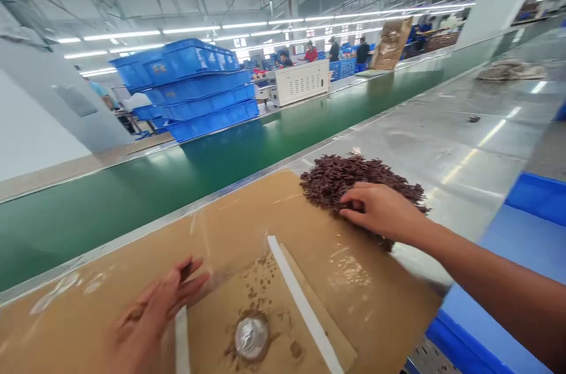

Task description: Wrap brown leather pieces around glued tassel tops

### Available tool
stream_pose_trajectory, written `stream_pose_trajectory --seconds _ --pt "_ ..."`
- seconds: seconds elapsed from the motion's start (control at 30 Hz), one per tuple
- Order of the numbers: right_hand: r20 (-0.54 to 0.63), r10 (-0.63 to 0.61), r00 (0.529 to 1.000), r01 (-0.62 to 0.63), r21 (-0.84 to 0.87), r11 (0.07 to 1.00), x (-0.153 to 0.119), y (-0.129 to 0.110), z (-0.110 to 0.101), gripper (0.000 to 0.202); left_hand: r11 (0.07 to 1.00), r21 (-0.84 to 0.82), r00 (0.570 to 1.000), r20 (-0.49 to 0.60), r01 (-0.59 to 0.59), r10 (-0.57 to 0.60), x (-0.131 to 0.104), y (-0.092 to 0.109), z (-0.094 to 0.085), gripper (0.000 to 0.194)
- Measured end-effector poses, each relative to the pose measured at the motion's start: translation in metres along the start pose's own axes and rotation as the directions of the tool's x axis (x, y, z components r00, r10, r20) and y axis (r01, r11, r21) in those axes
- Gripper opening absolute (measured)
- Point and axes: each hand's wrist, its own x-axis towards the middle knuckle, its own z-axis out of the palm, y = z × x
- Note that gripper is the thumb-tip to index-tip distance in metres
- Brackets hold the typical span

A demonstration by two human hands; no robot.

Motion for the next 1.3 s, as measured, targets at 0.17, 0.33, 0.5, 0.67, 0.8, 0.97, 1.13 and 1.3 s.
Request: stream_pose_trajectory --seconds 0.17,0.33,0.5,0.67,0.8,0.97,1.13,1.3 --pt "-0.151 0.061 0.987 -0.007 0.333 0.943 0.009 -0.012 -0.011 0.03 0.948 -0.292 0.988 0.045 -0.127 0.146 -0.014 0.01 0.017 0.058" --pt "0.009 -0.007 1.0 -0.003 0.783 0.622 0.021 -0.092 -0.022 0.034 0.92 -0.378 0.974 0.149 -0.105 0.173 -0.012 0.004 0.02 0.056" --pt "0.11 -0.275 0.955 0.025 0.894 0.447 0.019 -0.148 -0.017 0.025 0.949 -0.285 0.979 0.11 -0.135 0.173 -0.013 0.001 0.019 0.036" --pt "0.146 -0.567 0.81 0.165 0.872 0.46 0.001 -0.148 -0.006 0.011 0.956 -0.227 0.978 0.05 -0.187 0.203 -0.01 0.006 0.014 0.035" --pt "0.223 -0.655 0.722 0.2 0.839 0.505 -0.008 -0.149 -0.002 0.013 0.964 -0.154 0.971 0.06 -0.219 0.23 -0.012 0.008 0.013 0.022" --pt "0.267 -0.607 0.748 0.209 0.774 0.598 -0.011 -0.157 0.002 0.015 0.933 -0.328 0.973 0.126 -0.145 0.195 -0.016 0.011 0.016 0.027" --pt "0.278 -0.528 0.803 0.171 0.74 0.65 -0.014 -0.162 0.003 0.012 0.953 -0.197 0.966 0.078 -0.229 0.248 -0.018 0.01 0.018 0.022" --pt "0.293 -0.515 0.806 0.132 0.758 0.638 -0.017 -0.166 0.006 0.01 0.964 -0.132 0.971 0.026 -0.231 0.237 -0.016 0.006 0.019 0.026"
